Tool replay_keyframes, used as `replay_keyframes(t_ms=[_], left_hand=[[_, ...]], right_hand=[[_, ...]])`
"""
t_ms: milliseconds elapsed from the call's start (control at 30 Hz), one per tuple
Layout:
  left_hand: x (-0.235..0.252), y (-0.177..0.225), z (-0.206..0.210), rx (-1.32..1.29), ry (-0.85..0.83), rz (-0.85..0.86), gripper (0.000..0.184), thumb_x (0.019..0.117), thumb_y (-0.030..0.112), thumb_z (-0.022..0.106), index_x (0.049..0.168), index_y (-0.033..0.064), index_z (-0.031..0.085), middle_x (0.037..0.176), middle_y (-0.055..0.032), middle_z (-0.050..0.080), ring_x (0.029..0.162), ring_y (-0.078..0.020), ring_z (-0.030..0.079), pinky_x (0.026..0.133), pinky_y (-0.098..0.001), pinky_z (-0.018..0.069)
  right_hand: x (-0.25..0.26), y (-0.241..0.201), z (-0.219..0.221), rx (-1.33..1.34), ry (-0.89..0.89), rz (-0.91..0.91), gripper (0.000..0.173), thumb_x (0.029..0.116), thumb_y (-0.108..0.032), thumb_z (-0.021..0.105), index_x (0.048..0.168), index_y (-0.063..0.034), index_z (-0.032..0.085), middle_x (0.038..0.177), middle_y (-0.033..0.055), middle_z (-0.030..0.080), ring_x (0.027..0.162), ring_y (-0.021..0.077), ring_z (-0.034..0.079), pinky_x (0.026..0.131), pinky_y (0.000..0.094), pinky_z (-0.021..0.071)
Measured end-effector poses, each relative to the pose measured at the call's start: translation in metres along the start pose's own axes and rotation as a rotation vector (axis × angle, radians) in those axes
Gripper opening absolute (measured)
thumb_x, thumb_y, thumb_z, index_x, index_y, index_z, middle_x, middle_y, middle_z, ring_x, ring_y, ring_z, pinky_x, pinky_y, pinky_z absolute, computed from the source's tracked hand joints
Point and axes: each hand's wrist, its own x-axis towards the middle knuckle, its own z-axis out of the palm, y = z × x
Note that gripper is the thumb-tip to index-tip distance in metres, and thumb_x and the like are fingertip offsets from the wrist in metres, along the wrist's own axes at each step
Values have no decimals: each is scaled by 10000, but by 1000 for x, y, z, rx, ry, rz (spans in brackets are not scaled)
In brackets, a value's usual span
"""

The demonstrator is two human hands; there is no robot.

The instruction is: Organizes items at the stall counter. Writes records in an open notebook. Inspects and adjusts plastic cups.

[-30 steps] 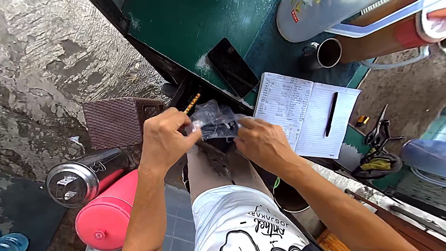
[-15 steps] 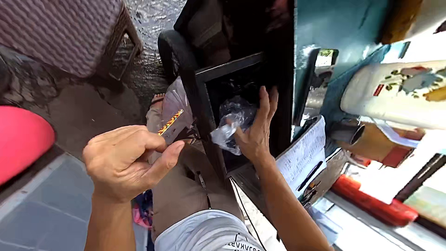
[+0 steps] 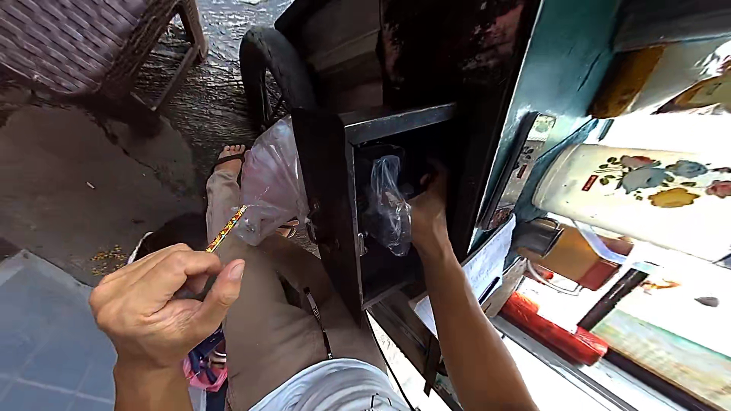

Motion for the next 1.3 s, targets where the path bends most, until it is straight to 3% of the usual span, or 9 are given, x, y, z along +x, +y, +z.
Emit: replay_keyframes(t_ms=[133, 333, 400, 733, 867, 1000, 1133, 1200, 1300], left_hand=[[16, 17, 0, 2, -56, 49, 343, 970, 353, 670, 769, 77, 637, 640, 20, 574, 586, 7, 517, 545, -157, 407], [51, 51, -8, 36, -198, 127, 314, 982, 335, 662, 784, 95, 620, 663, 45, 582, 605, 22, 544, 561, -132, 436], [63, 60, -12, 40, -237, 155, 304, 989, 344, 650, 795, 112, 631, 678, 75, 587, 625, 40, 551, 575, -121, 437], [117, 119, -13, -12, -325, 189, 218, 1035, 333, 593, 869, 207, 657, 733, 167, 574, 671, 66, 540, 628, -113, 431], [127, 145, 1, -65, -404, 225, 108, 1023, 304, 619, 1032, 221, 688, 816, 169, 636, 689, 65, 576, 619, -106, 457], [122, 168, 16, -57, -534, 258, 181, 960, 223, 699, 1141, 224, 688, 922, 127, 707, 783, -8, 673, 686, -165, 558], [112, 197, 44, -57, -695, 325, 164, 986, 320, 652, 1118, 230, 690, 944, 132, 714, 844, -7, 686, 749, -183, 570], [104, 204, 63, -21, -710, 402, 159, 987, 331, 646, 1081, 210, 690, 929, 114, 709, 820, 4, 680, 727, -178, 574], [87, 217, 98, 97, -709, 504, 210, 980, 280, 657, 983, 73, 695, 832, -1, 708, 749, -7, 665, 687, -177, 563]], right_hand=[[-12, 2, -8, 133, 3, 251, 676, 740, -388, 910, 1160, 15, 566, 911, 162, 645, 832, 286, 647, 733, 519, 546], [-22, 0, 10, 775, 243, 426, 517, 850, -277, 833, 1244, -52, 586, 1013, 54, 685, 915, 116, 683, 803, 352, 597], [-12, -4, 20, 855, 395, 427, 565, 866, -262, 826, 1303, -10, 571, 1147, 93, 678, 1082, 124, 660, 968, 330, 559], [12, -16, 15, 411, 360, 524, 389, 1003, -221, 587, 1242, 75, 667, 1290, 286, 643, 1321, 368, 550, 1136, 531, 365], [8, -17, 20, 347, 422, 374, 515, 951, -417, 665, 1229, 17, 680, 1232, 245, 682, 1259, 376, 605, 1091, 580, 430], [-61, -7, -21, 388, 28, 35, 842, 924, -511, 686, 1491, 58, 435, 1498, 301, 455, 1420, 427, 427, 1150, 600, 384], [-138, 51, -65, 332, 320, -325, 422, 957, -390, 678, 1312, -163, 700, 1493, 113, 573, 1454, 281, 464, 1199, 518, 399], [-151, 112, -74, 211, 467, -209, 734, 883, -609, 703, 1474, -197, 563, 1598, 170, 431, 1510, 322, 369, 1216, 574, 334], [-149, 196, -63, 2, 271, -80, 1385, 609, -988, 575, 1633, -104, 279, 1660, 342, 149, 1561, 477, 131, 1225, 697, 156]])
